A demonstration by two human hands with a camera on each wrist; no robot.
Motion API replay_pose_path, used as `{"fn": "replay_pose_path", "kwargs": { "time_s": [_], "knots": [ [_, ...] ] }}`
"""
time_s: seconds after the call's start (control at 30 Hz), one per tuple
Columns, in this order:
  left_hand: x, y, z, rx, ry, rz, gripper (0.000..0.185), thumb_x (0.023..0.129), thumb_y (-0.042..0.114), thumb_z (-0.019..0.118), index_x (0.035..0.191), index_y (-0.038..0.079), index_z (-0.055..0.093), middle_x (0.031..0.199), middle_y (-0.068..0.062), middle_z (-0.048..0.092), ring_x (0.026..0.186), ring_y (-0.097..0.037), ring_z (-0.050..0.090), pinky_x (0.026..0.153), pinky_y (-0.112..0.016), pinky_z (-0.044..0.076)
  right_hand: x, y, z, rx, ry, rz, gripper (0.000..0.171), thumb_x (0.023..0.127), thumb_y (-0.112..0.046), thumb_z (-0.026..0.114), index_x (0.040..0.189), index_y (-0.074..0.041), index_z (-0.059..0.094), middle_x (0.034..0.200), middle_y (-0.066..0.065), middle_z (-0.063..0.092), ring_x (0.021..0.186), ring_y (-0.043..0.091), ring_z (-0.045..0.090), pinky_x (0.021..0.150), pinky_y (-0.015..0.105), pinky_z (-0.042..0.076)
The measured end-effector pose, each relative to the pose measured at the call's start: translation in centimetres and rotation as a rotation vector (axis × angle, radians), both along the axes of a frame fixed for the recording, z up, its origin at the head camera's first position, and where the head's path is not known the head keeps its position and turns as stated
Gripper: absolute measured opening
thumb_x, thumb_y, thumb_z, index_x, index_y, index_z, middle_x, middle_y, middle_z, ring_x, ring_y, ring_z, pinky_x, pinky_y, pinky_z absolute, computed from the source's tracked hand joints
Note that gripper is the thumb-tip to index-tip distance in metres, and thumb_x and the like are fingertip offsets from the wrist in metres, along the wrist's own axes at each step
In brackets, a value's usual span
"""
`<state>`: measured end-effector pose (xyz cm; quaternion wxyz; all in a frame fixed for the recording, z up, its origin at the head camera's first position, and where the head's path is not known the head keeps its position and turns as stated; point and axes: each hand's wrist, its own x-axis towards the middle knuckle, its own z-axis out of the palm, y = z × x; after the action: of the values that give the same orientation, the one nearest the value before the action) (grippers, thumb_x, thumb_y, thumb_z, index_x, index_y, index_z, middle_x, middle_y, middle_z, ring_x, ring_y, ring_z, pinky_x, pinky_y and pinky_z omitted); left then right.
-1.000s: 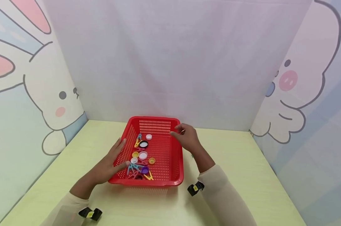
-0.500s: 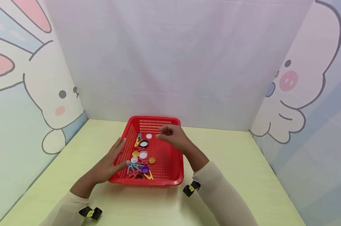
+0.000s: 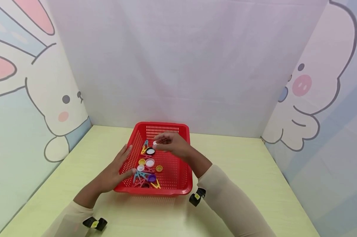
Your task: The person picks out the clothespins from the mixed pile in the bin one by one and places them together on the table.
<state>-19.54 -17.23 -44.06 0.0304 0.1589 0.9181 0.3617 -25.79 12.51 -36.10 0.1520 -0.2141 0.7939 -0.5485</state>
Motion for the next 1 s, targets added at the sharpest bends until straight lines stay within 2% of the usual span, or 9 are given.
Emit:
{"fn": "replay_pose_path", "kwargs": {
  "time_s": [0.2, 0.47, 0.63, 0.73, 0.87, 1.0],
  "knots": [
    [-0.1, -0.1, -0.1, -0.008, 0.010, 0.000, 0.116, 0.093, 0.062, 0.076, 0.178, 0.021, 0.008, 0.186, -0.014, -0.001, 0.164, -0.056, 0.025, 0.102, -0.064, 0.062, -0.2, -0.7, -0.1, 0.039, -0.018, 0.051, 0.041, 0.100, -0.022, 0.080, 0.140, -0.015, 0.071, 0.134, 0.011, 0.072, 0.123, 0.036, 0.068, 0.097, 0.038, 0.065],
    [0.0, -0.2, 0.0, -0.008, 0.012, -0.006, 0.117, 0.093, 0.064, 0.075, 0.178, 0.022, 0.007, 0.186, -0.014, -0.001, 0.164, -0.057, 0.026, 0.101, -0.063, 0.062, -0.6, -1.7, -0.4, 0.097, -0.074, 0.131, 0.040, 0.101, -0.020, 0.079, 0.139, -0.014, 0.072, 0.128, 0.010, 0.073, 0.112, 0.024, 0.069, 0.090, 0.035, 0.066],
    [0.1, -0.2, 0.1, -0.013, 0.008, -0.007, 0.116, 0.093, 0.064, 0.074, 0.178, 0.022, 0.006, 0.186, -0.015, -0.001, 0.164, -0.057, 0.024, 0.103, -0.064, 0.061, -0.9, -2.1, -1.0, 0.159, -0.066, 0.191, 0.039, 0.100, -0.021, 0.081, 0.138, -0.015, 0.074, 0.117, 0.009, 0.076, 0.111, 0.035, 0.070, 0.085, 0.033, 0.066],
    [0.2, -0.2, 0.2, -0.014, 0.006, -0.006, 0.116, 0.094, 0.064, 0.075, 0.178, 0.022, 0.007, 0.186, -0.015, -0.001, 0.164, -0.057, 0.024, 0.103, -0.064, 0.061, -1.0, -2.4, -1.5, 0.203, -0.083, 0.213, 0.042, 0.099, -0.025, 0.082, 0.140, -0.018, 0.075, 0.116, 0.006, 0.077, 0.116, 0.036, 0.070, 0.091, 0.042, 0.068],
    [0.3, -0.3, 0.3, -0.014, 0.010, -0.007, 0.115, 0.094, 0.062, 0.075, 0.178, 0.022, 0.007, 0.186, -0.014, -0.001, 0.164, -0.057, 0.025, 0.102, -0.064, 0.061, -1.0, -2.8, -2.2, 0.241, -0.103, 0.237, 0.044, 0.098, -0.027, 0.083, 0.141, -0.020, 0.075, 0.118, 0.004, 0.077, 0.114, 0.026, 0.072, 0.101, 0.056, 0.065],
    [0.2, -0.3, 0.1, -0.006, 0.010, -0.012, 0.116, 0.094, 0.063, 0.075, 0.178, 0.023, 0.007, 0.186, -0.015, 0.000, 0.164, -0.057, 0.026, 0.101, -0.063, 0.062, -0.9, -3.2, -3.0, 0.263, -0.103, 0.248, 0.043, 0.098, -0.026, 0.083, 0.140, -0.019, 0.075, 0.121, 0.002, 0.078, 0.112, 0.023, 0.072, 0.102, 0.054, 0.065]
  ]
}}
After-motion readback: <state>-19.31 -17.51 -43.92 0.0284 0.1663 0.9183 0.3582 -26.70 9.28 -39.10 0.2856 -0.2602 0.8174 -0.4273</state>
